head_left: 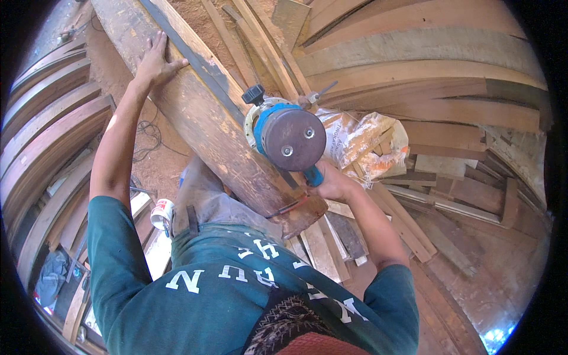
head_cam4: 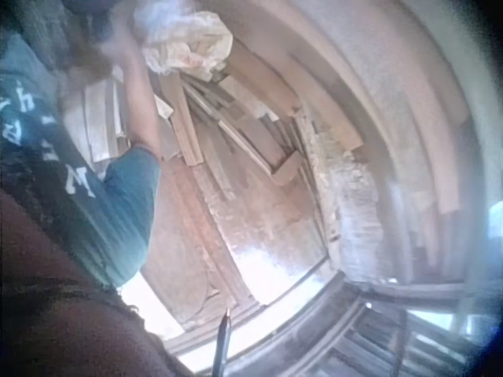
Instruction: The person uses a power planer to smooth a long piece of wood, then uses a router along the edge of the same wood piece.
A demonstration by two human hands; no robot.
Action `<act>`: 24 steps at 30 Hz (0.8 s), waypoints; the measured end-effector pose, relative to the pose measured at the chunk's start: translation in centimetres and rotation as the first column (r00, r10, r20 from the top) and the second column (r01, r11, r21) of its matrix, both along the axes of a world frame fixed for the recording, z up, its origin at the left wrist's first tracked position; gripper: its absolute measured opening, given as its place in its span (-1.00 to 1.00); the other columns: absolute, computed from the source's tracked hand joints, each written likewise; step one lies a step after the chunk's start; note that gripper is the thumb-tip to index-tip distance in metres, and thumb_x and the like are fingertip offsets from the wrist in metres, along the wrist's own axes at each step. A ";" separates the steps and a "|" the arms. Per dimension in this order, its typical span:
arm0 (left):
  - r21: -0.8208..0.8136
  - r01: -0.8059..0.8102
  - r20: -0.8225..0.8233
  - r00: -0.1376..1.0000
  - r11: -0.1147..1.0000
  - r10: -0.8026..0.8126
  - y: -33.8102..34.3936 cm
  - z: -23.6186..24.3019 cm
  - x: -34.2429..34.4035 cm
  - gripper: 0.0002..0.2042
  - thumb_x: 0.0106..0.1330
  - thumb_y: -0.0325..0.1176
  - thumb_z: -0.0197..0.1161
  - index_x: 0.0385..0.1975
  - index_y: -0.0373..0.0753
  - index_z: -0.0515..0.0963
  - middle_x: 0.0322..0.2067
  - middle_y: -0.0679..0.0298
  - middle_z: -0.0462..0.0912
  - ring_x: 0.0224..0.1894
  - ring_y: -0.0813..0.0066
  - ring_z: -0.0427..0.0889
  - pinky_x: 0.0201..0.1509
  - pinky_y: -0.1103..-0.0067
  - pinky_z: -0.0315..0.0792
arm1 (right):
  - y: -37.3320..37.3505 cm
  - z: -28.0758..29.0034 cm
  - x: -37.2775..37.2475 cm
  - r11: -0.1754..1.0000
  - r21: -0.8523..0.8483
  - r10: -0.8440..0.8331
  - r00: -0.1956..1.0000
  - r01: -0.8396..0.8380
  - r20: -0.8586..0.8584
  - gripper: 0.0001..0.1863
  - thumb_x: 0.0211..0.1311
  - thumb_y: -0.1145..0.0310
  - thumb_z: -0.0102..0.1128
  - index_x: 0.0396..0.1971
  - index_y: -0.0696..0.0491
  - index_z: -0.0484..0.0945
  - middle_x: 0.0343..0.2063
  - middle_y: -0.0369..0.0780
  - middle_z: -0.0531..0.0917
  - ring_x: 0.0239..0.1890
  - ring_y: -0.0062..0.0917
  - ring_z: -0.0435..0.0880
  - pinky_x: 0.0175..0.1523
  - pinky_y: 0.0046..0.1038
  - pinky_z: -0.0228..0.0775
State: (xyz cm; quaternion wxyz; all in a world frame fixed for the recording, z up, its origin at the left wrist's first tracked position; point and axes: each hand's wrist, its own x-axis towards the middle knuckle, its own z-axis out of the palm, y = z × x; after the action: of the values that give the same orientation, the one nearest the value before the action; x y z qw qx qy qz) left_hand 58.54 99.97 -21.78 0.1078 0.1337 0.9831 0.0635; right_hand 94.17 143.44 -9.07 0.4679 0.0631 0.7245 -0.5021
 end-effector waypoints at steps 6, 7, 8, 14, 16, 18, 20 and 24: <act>-0.099 -0.022 0.052 0.998 0.995 0.028 0.9 1.5 0.4 0.21 0.15 0.42 0.42 0.68 -0.07 -0.07 0.69 0.19 -0.10 0.70 -0.09 -0.22 0.55 -0.38 -0.16 | -1.2 -1.4 -3.1 0.999 -0.016 0.031 0.999 -0.031 -0.012 -0.56 -0.07 0.52 0.44 -0.11 0.16 0.53 -0.36 -0.23 0.63 -0.25 -0.44 0.58 -0.04 -0.34 0.49; -0.101 -0.017 0.053 0.998 0.995 0.023 1.0 1.7 0.5 0.20 0.16 0.42 0.41 0.68 -0.07 -0.06 0.69 0.19 -0.11 0.70 -0.08 -0.22 0.55 -0.39 -0.16 | -1.5 -1.4 -3.8 0.999 -0.017 0.037 0.999 -0.037 -0.020 -0.56 -0.07 0.52 0.44 -0.12 0.16 0.53 -0.36 -0.24 0.63 -0.26 -0.45 0.58 -0.05 -0.34 0.49; -0.103 -0.012 0.054 0.998 0.995 0.018 1.0 1.8 0.5 0.19 0.17 0.42 0.40 0.68 -0.07 -0.06 0.69 0.19 -0.11 0.70 -0.08 -0.22 0.55 -0.39 -0.17 | -1.9 -1.3 -4.7 0.999 -0.019 0.043 0.999 -0.043 -0.028 -0.56 -0.08 0.51 0.45 -0.12 0.15 0.53 -0.37 -0.24 0.63 -0.27 -0.45 0.59 -0.05 -0.34 0.49; -0.090 0.057 0.098 0.994 0.994 -0.048 -0.3 2.2 -0.1 0.10 0.25 0.34 0.37 0.66 -0.12 0.00 0.69 0.17 -0.11 0.70 -0.09 -0.25 0.56 -0.38 -0.18 | -3.5 -3.4 -9.0 0.996 -0.075 0.052 0.998 -0.056 -0.047 -0.57 -0.07 0.50 0.44 -0.14 0.13 0.51 -0.43 -0.28 0.63 -0.34 -0.49 0.61 -0.16 -0.35 0.52; -0.086 0.079 0.099 0.993 0.993 -0.070 -0.7 2.3 -0.2 0.07 0.28 0.31 0.36 0.66 -0.13 0.01 0.69 0.16 -0.11 0.70 -0.10 -0.25 0.56 -0.38 -0.19 | -4.8 -2.5 -11.3 0.997 -0.082 0.010 0.999 -0.013 -0.034 -0.61 -0.10 0.51 0.43 -0.21 0.11 0.51 -0.44 -0.29 0.61 -0.35 -0.50 0.60 -0.18 -0.37 0.51; -0.095 0.094 0.092 0.992 0.991 -0.085 -0.8 2.4 -0.2 0.07 0.30 0.32 0.33 0.66 -0.15 0.01 0.69 0.16 -0.11 0.70 -0.11 -0.25 0.56 -0.38 -0.20 | -6.2 -2.0 -13.6 0.994 -0.089 -0.054 0.998 0.055 0.018 -0.70 -0.15 0.54 0.40 -0.35 0.07 0.51 -0.45 -0.32 0.58 -0.35 -0.52 0.58 -0.18 -0.39 0.48; -0.078 0.106 0.085 0.991 0.991 -0.099 -0.7 2.6 -0.1 0.07 0.29 0.33 0.32 0.66 -0.16 0.01 0.69 0.14 -0.11 0.70 -0.14 -0.25 0.56 -0.37 -0.22 | -7.0 -3.0 -15.3 0.996 -0.076 -0.043 0.999 0.044 0.005 -0.70 -0.15 0.54 0.39 -0.35 0.07 0.51 -0.44 -0.32 0.58 -0.35 -0.53 0.58 -0.19 -0.39 0.48; -0.057 0.119 0.086 0.990 0.991 -0.114 -1.1 2.8 -0.2 0.09 0.27 0.34 0.32 0.65 -0.21 0.02 0.68 0.09 -0.10 0.70 -0.15 -0.23 0.56 -0.36 -0.25 | -9.6 -1.8 -21.0 0.994 -0.112 0.000 1.000 -0.001 -0.010 -0.71 -0.13 0.55 0.37 -0.35 0.06 0.51 -0.42 -0.34 0.58 -0.35 -0.54 0.57 -0.19 -0.41 0.46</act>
State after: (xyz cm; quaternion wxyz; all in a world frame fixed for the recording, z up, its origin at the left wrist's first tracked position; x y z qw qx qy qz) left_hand 58.37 98.90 -19.01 0.1561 0.1847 0.9698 0.0321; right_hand 73.18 133.88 -10.85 0.4673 0.0343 0.6974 -0.5423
